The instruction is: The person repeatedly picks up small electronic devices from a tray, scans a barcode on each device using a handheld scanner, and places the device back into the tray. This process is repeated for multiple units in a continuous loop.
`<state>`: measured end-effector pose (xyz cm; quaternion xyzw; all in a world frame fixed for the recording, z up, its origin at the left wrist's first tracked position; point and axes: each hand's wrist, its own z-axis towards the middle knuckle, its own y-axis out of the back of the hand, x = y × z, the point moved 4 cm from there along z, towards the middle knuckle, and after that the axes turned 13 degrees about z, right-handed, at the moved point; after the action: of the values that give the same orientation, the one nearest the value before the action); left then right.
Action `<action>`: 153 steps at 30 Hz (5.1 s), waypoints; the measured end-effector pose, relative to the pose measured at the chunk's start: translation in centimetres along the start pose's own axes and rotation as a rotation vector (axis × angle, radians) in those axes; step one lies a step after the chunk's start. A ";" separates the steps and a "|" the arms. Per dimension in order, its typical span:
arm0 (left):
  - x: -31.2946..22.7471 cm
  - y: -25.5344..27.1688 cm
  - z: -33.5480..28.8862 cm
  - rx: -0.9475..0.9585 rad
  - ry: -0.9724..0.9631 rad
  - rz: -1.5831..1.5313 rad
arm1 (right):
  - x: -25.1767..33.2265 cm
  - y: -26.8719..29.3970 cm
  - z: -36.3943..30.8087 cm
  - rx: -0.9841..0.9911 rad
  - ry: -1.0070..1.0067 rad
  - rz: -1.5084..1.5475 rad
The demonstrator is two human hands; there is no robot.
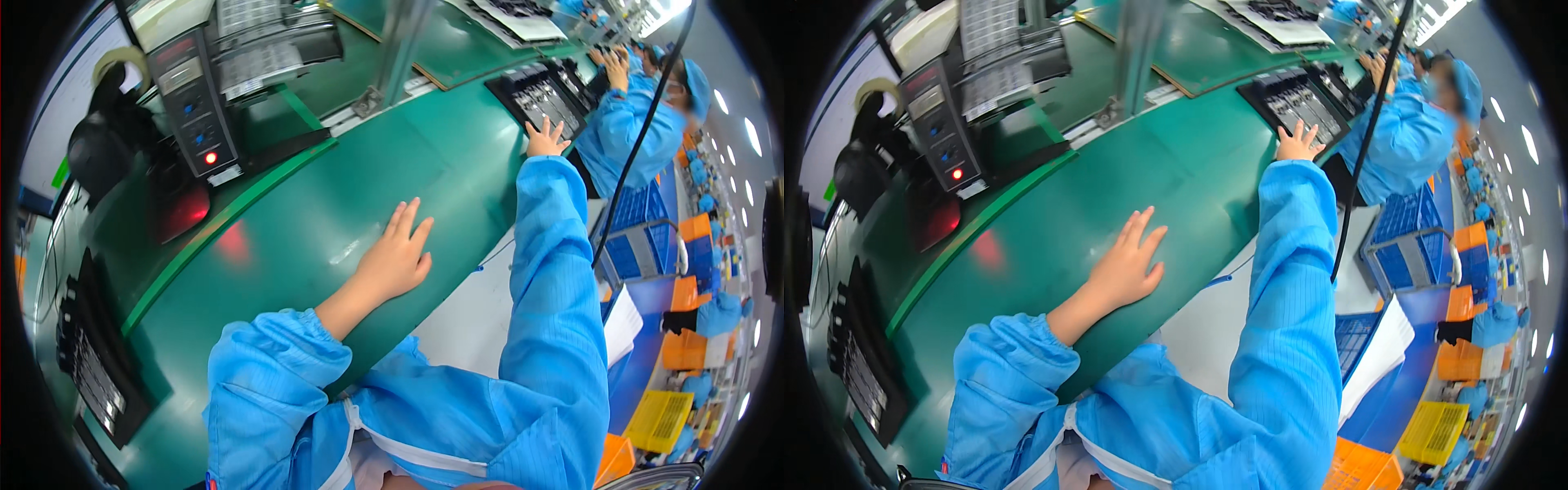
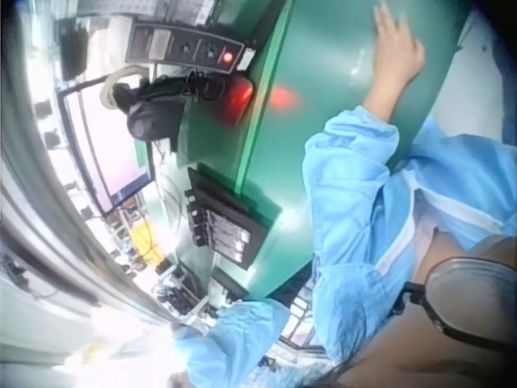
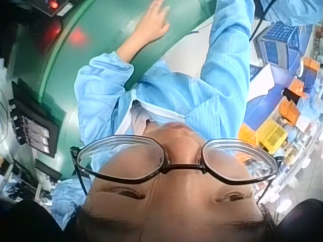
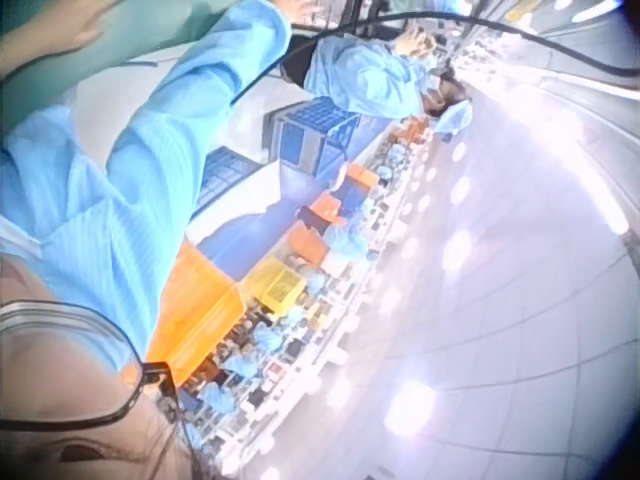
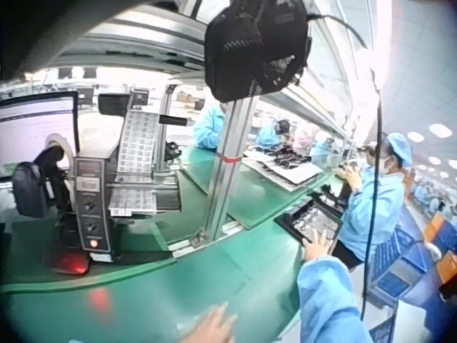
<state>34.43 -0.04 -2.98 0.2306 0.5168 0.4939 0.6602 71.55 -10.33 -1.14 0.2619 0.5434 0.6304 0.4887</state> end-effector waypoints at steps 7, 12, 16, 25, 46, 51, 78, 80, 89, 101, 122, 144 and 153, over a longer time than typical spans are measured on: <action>2.1 3.1 -1.8 -0.416 0.067 -0.192 | 17.6 6.5 -4.8 -0.530 0.574 0.527; 8.6 20.0 -16.8 -0.832 0.228 0.605 | 21.2 4.9 -12.2 -0.213 0.729 1.246; 10.3 36.1 -34.2 -1.073 0.655 1.320 | 21.7 8.8 -19.5 0.013 0.670 1.527; 21.9 38.2 -66.5 -0.967 1.969 0.792 | 37.0 18.6 -37.9 0.452 1.352 1.563; 7.4 32.7 -59.0 -1.469 1.192 0.644 | 47.8 24.6 -49.4 1.036 1.395 1.785; 3.7 29.3 -51.0 -1.414 1.101 0.172 | 35.1 23.5 -41.7 0.993 1.269 1.618; 8.2 18.8 -26.9 -0.625 0.973 -0.771 | 31.2 21.0 -15.2 0.141 0.507 1.748; 7.6 19.0 -25.3 -0.797 1.048 -0.859 | 32.8 19.8 -13.2 0.220 0.370 1.918; 8.1 15.7 -25.0 -0.351 0.980 -1.315 | 36.5 18.8 -13.4 0.322 0.124 2.153; 10.0 23.9 -20.5 -0.852 0.647 -1.655 | 43.3 23.7 -25.9 1.115 0.571 2.029; 14.3 27.2 -17.0 -1.097 0.256 -1.647 | 31.8 32.5 -26.7 0.434 0.986 2.468; 8.0 22.0 -23.0 -0.678 0.629 -0.052 | 34.0 32.3 -33.5 0.627 1.438 2.103; 8.0 21.4 -22.6 -0.648 0.599 -0.169 | 33.8 32.6 -34.2 0.874 1.449 2.285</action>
<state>4.78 11.07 2.72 -0.1842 0.5208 0.6195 0.5577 18.23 7.67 13.39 0.3015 0.3105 0.4486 -0.7819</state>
